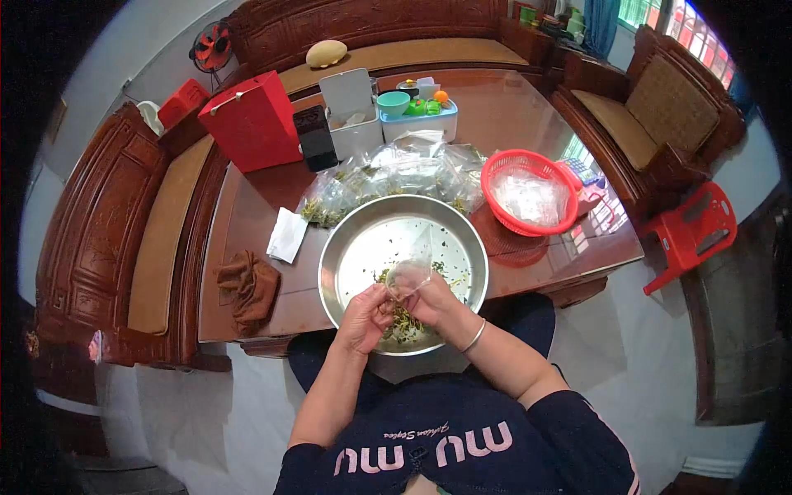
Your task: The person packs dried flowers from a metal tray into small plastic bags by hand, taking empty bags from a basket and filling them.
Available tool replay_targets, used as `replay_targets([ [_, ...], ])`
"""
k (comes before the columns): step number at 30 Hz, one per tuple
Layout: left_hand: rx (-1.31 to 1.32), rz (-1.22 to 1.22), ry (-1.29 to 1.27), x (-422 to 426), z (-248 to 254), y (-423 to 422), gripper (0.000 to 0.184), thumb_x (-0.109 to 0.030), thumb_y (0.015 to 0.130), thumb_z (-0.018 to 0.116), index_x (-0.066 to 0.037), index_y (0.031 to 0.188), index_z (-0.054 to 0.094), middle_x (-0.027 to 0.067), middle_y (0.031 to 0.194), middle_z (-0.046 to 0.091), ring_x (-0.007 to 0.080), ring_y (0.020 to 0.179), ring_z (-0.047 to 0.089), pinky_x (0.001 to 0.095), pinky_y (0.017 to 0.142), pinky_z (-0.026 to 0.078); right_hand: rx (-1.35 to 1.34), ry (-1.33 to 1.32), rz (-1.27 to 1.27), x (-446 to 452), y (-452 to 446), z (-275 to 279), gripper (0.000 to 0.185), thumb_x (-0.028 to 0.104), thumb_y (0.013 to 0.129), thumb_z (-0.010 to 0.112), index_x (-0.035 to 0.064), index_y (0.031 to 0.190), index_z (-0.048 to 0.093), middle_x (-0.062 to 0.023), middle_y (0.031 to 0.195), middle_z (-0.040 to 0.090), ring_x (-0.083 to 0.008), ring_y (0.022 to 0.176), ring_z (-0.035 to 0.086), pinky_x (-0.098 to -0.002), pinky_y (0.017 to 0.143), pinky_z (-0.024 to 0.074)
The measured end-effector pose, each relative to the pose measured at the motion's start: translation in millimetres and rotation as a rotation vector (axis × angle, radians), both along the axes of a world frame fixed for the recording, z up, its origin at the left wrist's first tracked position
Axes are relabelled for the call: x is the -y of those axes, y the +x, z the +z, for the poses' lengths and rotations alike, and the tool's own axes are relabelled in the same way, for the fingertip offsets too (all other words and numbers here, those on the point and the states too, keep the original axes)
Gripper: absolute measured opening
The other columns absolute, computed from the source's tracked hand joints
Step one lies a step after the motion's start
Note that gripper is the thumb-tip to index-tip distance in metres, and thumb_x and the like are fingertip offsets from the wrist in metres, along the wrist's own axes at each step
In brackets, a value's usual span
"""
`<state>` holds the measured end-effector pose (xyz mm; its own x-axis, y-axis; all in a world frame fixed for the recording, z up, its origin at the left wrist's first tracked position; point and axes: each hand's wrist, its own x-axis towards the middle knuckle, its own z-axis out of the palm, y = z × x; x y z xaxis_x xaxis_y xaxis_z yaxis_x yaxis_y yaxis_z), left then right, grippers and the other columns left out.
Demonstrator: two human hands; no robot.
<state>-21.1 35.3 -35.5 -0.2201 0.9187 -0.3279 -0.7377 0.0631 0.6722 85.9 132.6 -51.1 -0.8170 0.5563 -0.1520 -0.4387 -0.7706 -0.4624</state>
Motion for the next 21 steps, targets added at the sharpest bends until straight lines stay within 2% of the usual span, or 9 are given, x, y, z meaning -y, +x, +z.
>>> replay_targets([
  [2, 0.012, -0.006, 0.023, 1, -2, -2, 0.014, -0.018, 0.087, 0.054, -0.004, 0.087, 0.055, 0.0058, 0.074, 0.057, 0.0046, 0.052, 0.039, 0.0129, 0.041, 0.03, 0.012, 0.013, 0.011, 1, 1, 3, 0.009, 0.006, 0.085, 0.046, 0.0019, 0.085, 0.054, -0.0097, 0.077, 0.058, -0.0139, 0.057, 0.052, -0.0247, 0.051, 0.0439],
  [7, 0.227, -0.148, 0.115, 1, -9, -8, 0.012, -0.017, 0.088, 0.053, -0.005, 0.088, 0.054, 0.0056, 0.075, 0.058, 0.0037, 0.049, 0.035, 0.0116, 0.039, 0.026, 0.166, 0.034, 0.028, 0, 0, -2, 0.01, 0.007, 0.085, 0.046, 0.0008, 0.084, 0.054, -0.009, 0.076, 0.058, -0.0155, 0.055, 0.051, -0.0259, 0.051, 0.0438],
  [11, 0.273, -0.141, 0.13, 0, -8, -7, 0.012, -0.017, 0.089, 0.052, -0.006, 0.091, 0.054, 0.0051, 0.075, 0.058, 0.0048, 0.048, 0.04, 0.0123, 0.039, 0.029, 0.532, 1.379, -0.113, -17, -7, -32, 0.014, 0.011, 0.087, 0.046, -0.0003, 0.09, 0.054, -0.0096, 0.08, 0.058, -0.0188, 0.062, 0.054, -0.028, 0.058, 0.0464],
  [13, 0.269, -0.084, 0.116, -2, -12, -8, 0.012, -0.017, 0.089, 0.051, -0.006, 0.091, 0.054, 0.0052, 0.076, 0.059, 0.0055, 0.049, 0.042, 0.0125, 0.04, 0.03, 0.465, 0.537, -0.231, -7, 6, 12, 0.022, 0.016, 0.087, 0.047, -0.0007, 0.1, 0.054, -0.0085, 0.085, 0.058, -0.0198, 0.071, 0.057, -0.0284, 0.065, 0.0469],
  [14, 0.265, -0.029, 0.1, -3, -17, -9, 0.012, -0.017, 0.089, 0.051, -0.006, 0.091, 0.054, 0.0054, 0.077, 0.059, 0.0061, 0.05, 0.045, 0.0126, 0.04, 0.031, 0.465, 0.543, -0.222, -9, 9, 21, 0.022, 0.016, 0.087, 0.047, -0.0007, 0.1, 0.054, -0.0085, 0.085, 0.058, -0.0198, 0.071, 0.057, -0.0284, 0.065, 0.0469],
  [16, 0.262, 0.084, 0.063, -3, -24, -10, 0.012, -0.017, 0.09, 0.05, -0.007, 0.092, 0.054, 0.0056, 0.078, 0.059, 0.0074, 0.053, 0.05, 0.013, 0.04, 0.034, 0.449, 0.801, -0.586, -12, 13, 34, 0.029, 0.017, 0.085, 0.052, -0.0002, 0.109, 0.052, -0.0093, 0.094, 0.059, -0.0182, 0.078, 0.057, -0.0277, 0.069, 0.0465],
  [17, 0.266, 0.092, 0.066, -4, -27, -10, 0.012, -0.017, 0.09, 0.05, -0.007, 0.092, 0.054, 0.0056, 0.078, 0.059, 0.0074, 0.053, 0.05, 0.013, 0.04, 0.034, 0.449, 0.806, -0.576, -9, 14, 44, 0.029, 0.017, 0.085, 0.052, -0.0002, 0.109, 0.052, -0.0093, 0.094, 0.059, -0.0182, 0.078, 0.057, -0.0277, 0.069, 0.0465],
  [21, 0.341, 0.068, 0.177, -9, -32, -8, 0.012, -0.016, 0.09, 0.05, -0.006, 0.094, 0.054, 0.0065, 0.08, 0.059, 0.0109, 0.059, 0.056, 0.0145, 0.042, 0.038, 0.601, 1.748, -0.812, 8, 23, 82, 0.026, 0.013, 0.081, 0.058, -0.0005, 0.103, 0.057, -0.0095, 0.094, 0.061, -0.0169, 0.076, 0.057, -0.027, 0.068, 0.0462],
])
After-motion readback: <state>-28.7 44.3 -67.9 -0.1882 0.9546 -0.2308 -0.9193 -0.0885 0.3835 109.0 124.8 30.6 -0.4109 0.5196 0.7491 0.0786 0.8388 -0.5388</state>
